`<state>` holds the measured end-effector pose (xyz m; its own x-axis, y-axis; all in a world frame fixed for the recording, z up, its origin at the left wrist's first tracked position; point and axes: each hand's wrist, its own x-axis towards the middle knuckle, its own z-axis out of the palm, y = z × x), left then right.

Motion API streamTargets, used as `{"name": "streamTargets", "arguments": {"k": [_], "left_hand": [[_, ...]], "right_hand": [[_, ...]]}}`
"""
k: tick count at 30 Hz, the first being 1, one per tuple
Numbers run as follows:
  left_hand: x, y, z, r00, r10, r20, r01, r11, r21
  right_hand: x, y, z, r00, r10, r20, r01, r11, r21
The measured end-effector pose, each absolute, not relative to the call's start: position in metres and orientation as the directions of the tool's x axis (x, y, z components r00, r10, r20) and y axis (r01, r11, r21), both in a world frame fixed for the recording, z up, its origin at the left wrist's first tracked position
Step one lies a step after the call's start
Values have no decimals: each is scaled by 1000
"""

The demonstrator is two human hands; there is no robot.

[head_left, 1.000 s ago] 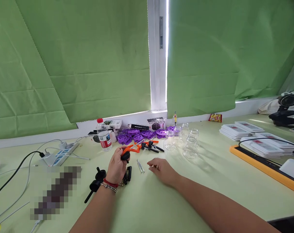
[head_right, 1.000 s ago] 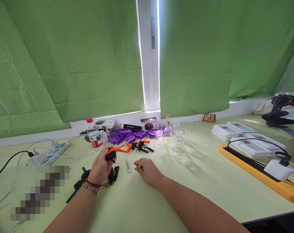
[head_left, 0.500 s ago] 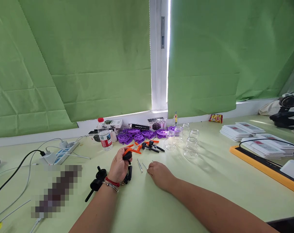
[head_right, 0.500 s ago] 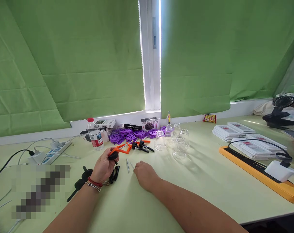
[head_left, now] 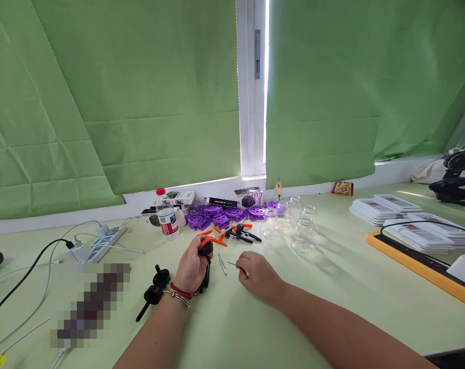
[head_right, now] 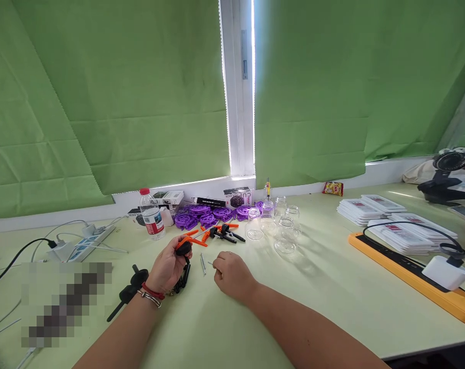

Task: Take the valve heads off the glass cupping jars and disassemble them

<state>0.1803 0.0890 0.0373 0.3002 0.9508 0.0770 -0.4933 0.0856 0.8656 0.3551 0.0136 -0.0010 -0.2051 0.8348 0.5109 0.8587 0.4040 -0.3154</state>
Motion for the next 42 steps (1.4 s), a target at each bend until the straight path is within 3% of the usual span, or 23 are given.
{"name": "streamTargets", "arguments": {"k": [7,9,13,17,24,30,35,42], "left_hand": [[186,76,39,457,888,55,-426,164,889],[189,70,38,528,849,29,-373,200,906],[193,59,32,640,769,4,-278,226,934],[194,56,29,683,730,-22,-211,227,951],[193,55,30,725,686,-55,-143,229,963],[196,53,28,734,678,-51,-182,268,946],[197,56,26,724,689,-36,-230,291,929],[194,60,25,740,672,-45,-238,324,916]], "right_hand": [[366,-4,51,4,696,718,584,581,-567],[367,-3,63,24,735,678,521,569,-636],[371,7,72,-54,887,459,455,431,-779],[373,18,71,-74,935,346,393,346,-852],[369,20,82,-36,936,351,344,341,-875],[355,25,77,-56,962,266,276,271,-922],[349,26,67,7,955,295,328,277,-903],[351,22,52,-170,946,276,345,319,-883]]}}
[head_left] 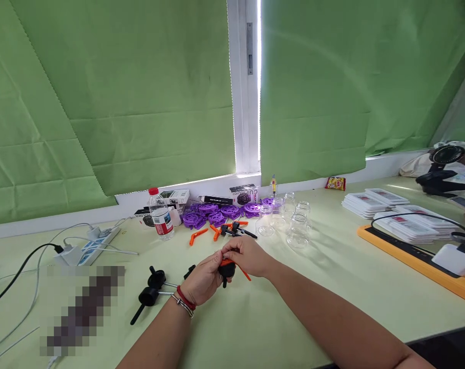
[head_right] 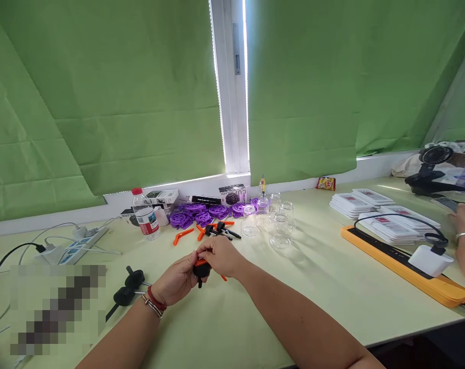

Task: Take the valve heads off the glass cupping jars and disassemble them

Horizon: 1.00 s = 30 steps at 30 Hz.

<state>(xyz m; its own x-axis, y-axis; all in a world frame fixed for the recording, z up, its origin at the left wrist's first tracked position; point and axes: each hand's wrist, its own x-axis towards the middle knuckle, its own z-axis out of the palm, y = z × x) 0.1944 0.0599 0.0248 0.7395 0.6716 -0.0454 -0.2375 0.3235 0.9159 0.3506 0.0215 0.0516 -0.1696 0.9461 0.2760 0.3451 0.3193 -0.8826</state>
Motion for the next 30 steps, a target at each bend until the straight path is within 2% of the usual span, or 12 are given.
{"name": "streamTargets", "arguments": {"k": [2,6,9,13,16,19,21,23,26,28,30], "left_hand": [[194,60,24,738,674,-40,-238,315,919],[193,62,26,720,692,-47,-258,330,908],[191,66,30,671,741,-34,-302,315,900],[183,84,36,459,888,-13,-434,237,869],[173,101,38,279,960,-18,-571,181,801],[167,112,37,215,976,-41,-654,175,736],[166,114,36,216,974,-64,-661,194,725],[167,113,34,243,966,-82,-655,226,721],[169,111,33,275,957,-95,-648,257,717],[170,111,31,263,958,-111,-646,260,718],[171,112,30,240,962,-128,-645,257,720]], "right_hand": [[351,20,52,-213,918,334,418,395,-818],[353,14,60,-378,829,412,573,560,-598],[357,10,65,-370,807,460,633,581,-512],[366,6,69,-208,809,549,619,544,-566],[369,8,63,-172,866,469,610,468,-640],[358,12,45,-241,897,371,656,432,-619],[344,15,29,-355,867,350,701,494,-514],[327,18,14,-487,800,351,723,594,-353],[307,22,-1,-529,779,336,789,598,-143],[302,24,-6,-536,780,324,810,583,-66],[303,25,-9,-538,780,318,815,578,-38]]}}
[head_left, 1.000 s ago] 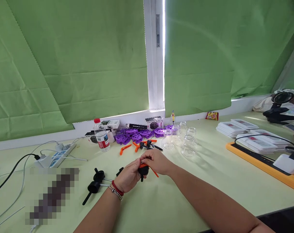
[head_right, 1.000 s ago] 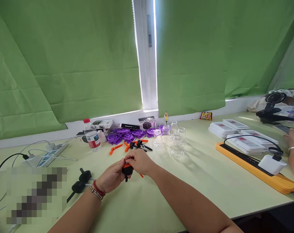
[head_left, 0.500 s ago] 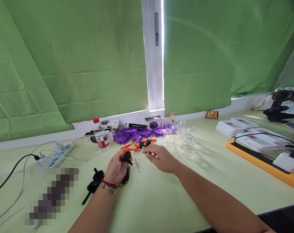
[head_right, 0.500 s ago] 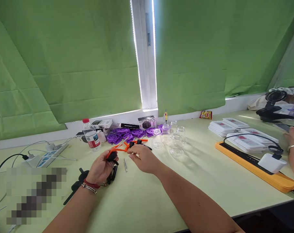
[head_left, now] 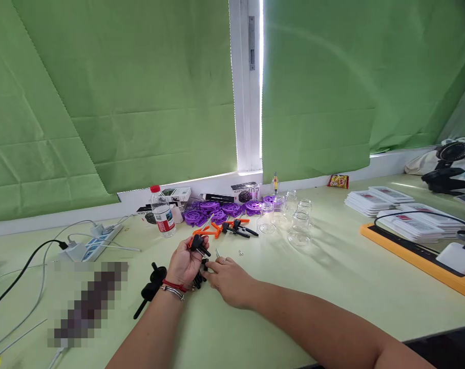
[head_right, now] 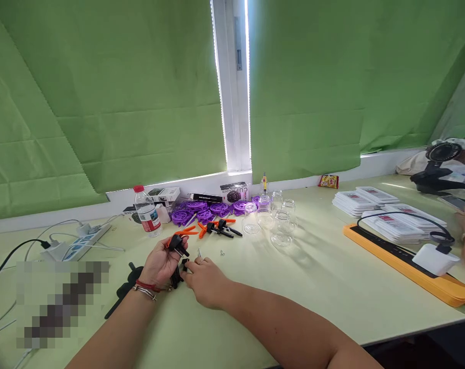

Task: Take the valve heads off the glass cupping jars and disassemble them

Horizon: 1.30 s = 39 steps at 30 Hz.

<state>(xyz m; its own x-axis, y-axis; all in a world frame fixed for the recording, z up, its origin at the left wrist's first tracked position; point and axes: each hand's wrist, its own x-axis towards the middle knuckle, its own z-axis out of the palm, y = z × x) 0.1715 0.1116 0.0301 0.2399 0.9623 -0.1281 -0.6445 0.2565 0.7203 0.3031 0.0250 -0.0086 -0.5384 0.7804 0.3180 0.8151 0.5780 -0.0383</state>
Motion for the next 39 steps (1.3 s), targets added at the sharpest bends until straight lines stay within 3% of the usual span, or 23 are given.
{"name": "streamTargets", "arguments": {"k": [12,18,21,26,29,32,39], "left_hand": [[173,115,25,177,982,-63,-672,167,722],[173,117,23,163,984,-71,-657,162,737],[173,116,23,169,983,-73,-648,167,743],[175,113,24,186,978,-95,-636,193,747],[177,110,25,206,974,-93,-641,206,739],[179,106,26,247,964,-96,-636,236,735],[185,96,30,289,951,-113,-628,277,727]], "right_hand": [[302,28,-9,-485,805,341,858,514,6],[309,28,-11,-428,854,296,887,459,-44],[313,28,-8,-362,893,267,898,411,-159],[321,27,-4,-85,948,305,821,240,-517],[326,28,-4,56,946,318,716,183,-673],[329,30,-7,94,937,337,643,201,-739],[327,28,-7,60,916,397,595,287,-751]]}}
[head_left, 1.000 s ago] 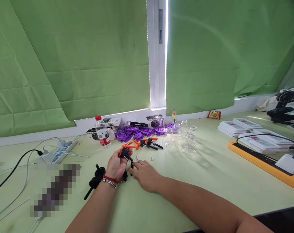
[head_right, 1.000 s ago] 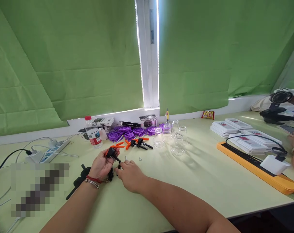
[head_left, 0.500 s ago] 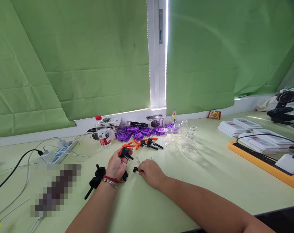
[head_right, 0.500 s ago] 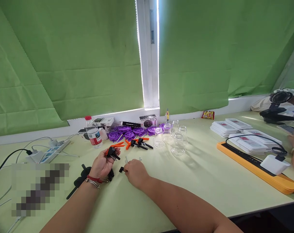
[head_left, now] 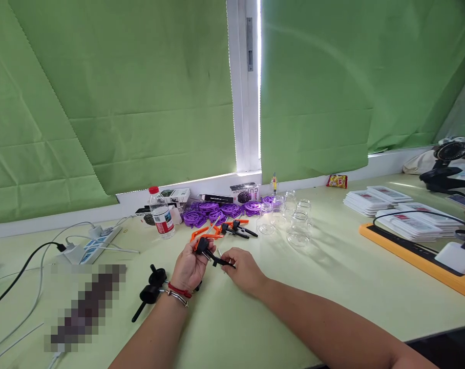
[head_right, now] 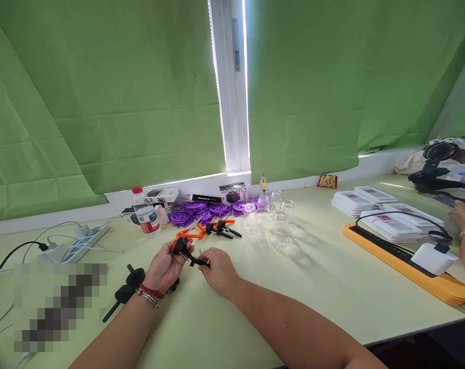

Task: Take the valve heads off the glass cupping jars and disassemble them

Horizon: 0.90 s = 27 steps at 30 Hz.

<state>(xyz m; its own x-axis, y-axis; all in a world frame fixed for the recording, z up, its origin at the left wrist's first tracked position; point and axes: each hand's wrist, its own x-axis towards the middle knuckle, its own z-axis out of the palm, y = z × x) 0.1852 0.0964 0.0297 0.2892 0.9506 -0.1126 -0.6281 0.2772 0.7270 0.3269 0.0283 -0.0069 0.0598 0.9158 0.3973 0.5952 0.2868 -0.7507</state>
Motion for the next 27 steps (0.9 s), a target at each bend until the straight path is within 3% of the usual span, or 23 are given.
{"name": "streamTargets", "arguments": {"k": [8,18,27], "left_hand": [[195,88,30,292,950,-111,-700,291,652],[193,88,28,341,932,-126,-656,331,679],[198,79,29,331,941,-73,-675,290,678]], "right_hand": [[327,28,-10,92,911,402,517,301,-801],[334,27,-2,84,873,480,592,344,-729],[339,27,-1,83,898,432,572,312,-759]]}}
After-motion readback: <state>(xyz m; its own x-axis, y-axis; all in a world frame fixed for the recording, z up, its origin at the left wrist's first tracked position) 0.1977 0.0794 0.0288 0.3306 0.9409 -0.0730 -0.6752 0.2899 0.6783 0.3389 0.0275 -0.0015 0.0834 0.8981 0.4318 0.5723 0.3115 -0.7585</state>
